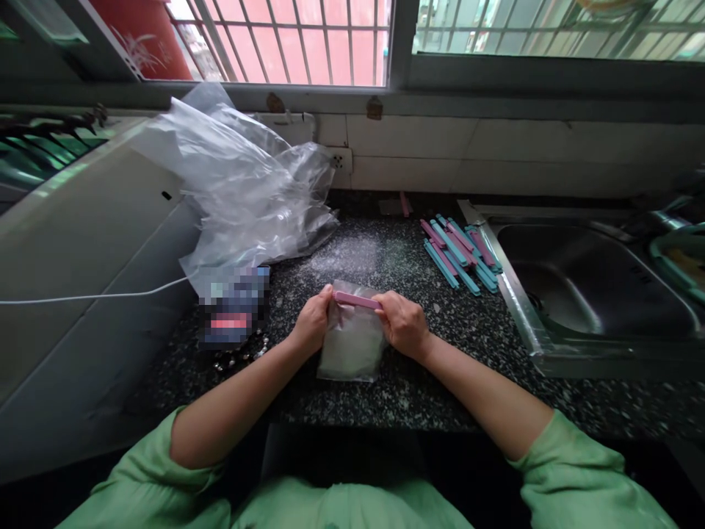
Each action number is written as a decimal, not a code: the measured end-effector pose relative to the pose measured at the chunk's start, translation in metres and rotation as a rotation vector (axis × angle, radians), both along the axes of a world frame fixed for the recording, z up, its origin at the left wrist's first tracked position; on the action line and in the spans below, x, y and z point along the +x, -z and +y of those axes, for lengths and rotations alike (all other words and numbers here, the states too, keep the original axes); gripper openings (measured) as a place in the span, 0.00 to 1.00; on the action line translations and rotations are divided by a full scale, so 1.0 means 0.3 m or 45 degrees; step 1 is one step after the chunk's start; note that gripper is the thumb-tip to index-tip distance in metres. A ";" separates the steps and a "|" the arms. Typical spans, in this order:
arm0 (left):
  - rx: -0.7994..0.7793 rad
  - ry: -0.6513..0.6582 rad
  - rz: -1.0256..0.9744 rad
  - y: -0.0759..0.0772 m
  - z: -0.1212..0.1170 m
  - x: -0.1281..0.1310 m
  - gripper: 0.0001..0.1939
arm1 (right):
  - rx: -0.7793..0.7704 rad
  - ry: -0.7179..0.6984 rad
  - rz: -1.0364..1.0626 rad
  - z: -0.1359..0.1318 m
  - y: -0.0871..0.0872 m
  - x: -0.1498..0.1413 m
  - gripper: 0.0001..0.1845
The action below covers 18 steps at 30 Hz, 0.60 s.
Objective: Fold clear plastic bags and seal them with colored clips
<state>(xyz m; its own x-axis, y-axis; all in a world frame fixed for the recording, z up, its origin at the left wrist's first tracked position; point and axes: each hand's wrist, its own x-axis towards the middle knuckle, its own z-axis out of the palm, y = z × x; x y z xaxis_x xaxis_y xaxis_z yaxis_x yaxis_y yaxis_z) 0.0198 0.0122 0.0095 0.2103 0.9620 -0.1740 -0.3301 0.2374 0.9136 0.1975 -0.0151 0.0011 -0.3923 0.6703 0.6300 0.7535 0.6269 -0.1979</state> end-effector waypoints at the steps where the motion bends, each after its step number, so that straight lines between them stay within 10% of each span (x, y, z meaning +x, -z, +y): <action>1: -0.006 -0.010 0.000 -0.004 -0.001 0.001 0.25 | 0.000 0.003 0.004 0.000 -0.001 0.000 0.15; 18: -0.073 -0.052 0.028 -0.002 -0.002 0.005 0.24 | 0.017 -0.002 0.090 0.000 -0.004 0.002 0.14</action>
